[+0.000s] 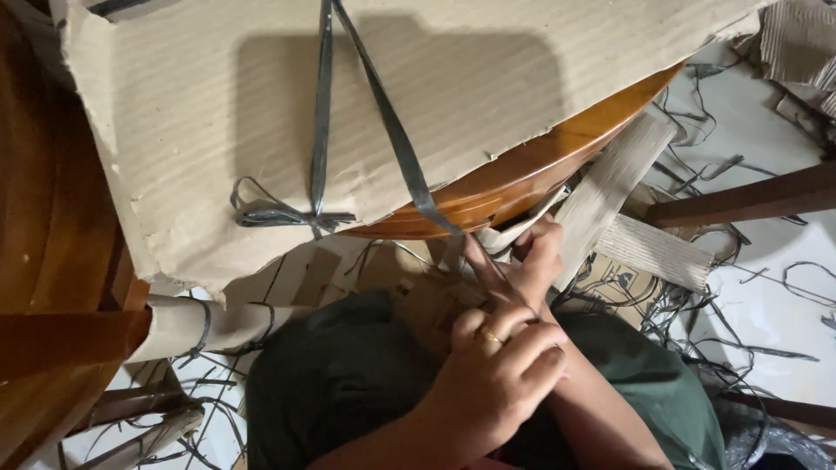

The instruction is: Wrapping a wooden table top with cardboard and securing it with plastic straps for transport.

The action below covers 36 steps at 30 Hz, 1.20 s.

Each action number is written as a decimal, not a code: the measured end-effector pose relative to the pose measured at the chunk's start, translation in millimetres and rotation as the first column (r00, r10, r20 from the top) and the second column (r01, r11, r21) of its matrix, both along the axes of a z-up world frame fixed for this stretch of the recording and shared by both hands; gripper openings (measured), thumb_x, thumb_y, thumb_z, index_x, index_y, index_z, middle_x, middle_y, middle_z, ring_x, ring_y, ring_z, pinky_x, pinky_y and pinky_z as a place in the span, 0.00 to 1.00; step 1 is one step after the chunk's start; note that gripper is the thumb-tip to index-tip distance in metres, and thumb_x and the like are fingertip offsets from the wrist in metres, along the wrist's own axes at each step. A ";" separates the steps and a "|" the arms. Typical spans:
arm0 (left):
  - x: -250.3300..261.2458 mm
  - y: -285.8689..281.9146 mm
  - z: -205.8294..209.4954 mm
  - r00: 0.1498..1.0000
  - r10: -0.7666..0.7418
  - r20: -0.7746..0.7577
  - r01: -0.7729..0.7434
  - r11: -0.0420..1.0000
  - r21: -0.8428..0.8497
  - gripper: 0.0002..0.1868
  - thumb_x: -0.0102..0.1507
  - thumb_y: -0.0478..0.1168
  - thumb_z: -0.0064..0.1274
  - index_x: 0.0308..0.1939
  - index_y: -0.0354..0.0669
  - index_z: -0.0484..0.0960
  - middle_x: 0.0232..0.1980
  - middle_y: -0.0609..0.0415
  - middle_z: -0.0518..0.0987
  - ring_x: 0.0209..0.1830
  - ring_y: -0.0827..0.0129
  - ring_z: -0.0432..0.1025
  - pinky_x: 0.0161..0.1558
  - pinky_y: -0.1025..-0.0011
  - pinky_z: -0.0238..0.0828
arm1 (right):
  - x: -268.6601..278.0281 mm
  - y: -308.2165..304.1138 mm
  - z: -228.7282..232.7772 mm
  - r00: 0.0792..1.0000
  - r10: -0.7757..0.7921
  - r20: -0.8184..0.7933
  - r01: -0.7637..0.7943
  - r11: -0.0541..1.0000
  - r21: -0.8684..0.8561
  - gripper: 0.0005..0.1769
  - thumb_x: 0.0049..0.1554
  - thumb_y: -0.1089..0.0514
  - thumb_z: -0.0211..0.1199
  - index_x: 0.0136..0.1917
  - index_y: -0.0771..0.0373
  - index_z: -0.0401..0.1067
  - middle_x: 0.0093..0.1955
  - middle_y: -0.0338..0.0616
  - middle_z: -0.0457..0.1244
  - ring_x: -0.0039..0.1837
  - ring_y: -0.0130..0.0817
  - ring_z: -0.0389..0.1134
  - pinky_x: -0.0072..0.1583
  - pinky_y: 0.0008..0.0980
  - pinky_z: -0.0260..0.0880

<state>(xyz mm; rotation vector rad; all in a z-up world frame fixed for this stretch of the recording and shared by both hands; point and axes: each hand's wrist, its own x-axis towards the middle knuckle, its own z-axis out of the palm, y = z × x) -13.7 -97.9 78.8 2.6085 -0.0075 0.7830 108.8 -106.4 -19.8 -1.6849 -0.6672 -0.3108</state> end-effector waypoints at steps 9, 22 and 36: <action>6.6 -41.2 -38.0 0.992 -0.106 0.071 0.115 0.985 -0.132 0.07 0.74 0.36 0.46 0.41 0.47 0.77 0.53 0.62 0.77 0.62 0.67 0.72 0.59 0.58 0.52 | -5.5 -15.3 37.3 0.953 0.200 0.225 -0.186 0.979 -0.085 0.27 0.70 0.44 0.43 0.34 0.63 0.58 0.33 0.41 0.51 0.35 0.32 0.52 0.39 0.35 0.50; 29.0 63.8 -53.5 0.940 0.125 0.318 -0.075 0.983 -0.165 0.19 0.64 0.37 0.60 0.59 0.51 0.82 0.46 0.58 0.83 0.49 0.62 0.78 0.58 0.62 0.72 | 18.1 -51.8 21.5 0.921 0.380 0.090 -0.385 0.922 0.042 0.28 0.70 0.49 0.45 0.29 0.57 0.62 0.24 0.38 0.52 0.27 0.35 0.51 0.33 0.31 0.60; 50.6 60.8 -47.2 0.823 0.170 0.543 -0.120 0.985 -0.127 0.03 0.65 0.40 0.61 0.42 0.54 0.88 0.38 0.66 0.84 0.35 0.70 0.74 0.42 0.70 0.69 | 21.5 -69.1 24.8 0.909 0.399 -0.124 -0.365 0.903 0.227 0.28 0.49 0.62 0.78 0.45 0.64 0.56 0.23 0.33 0.53 0.25 0.17 0.54 0.30 0.16 0.51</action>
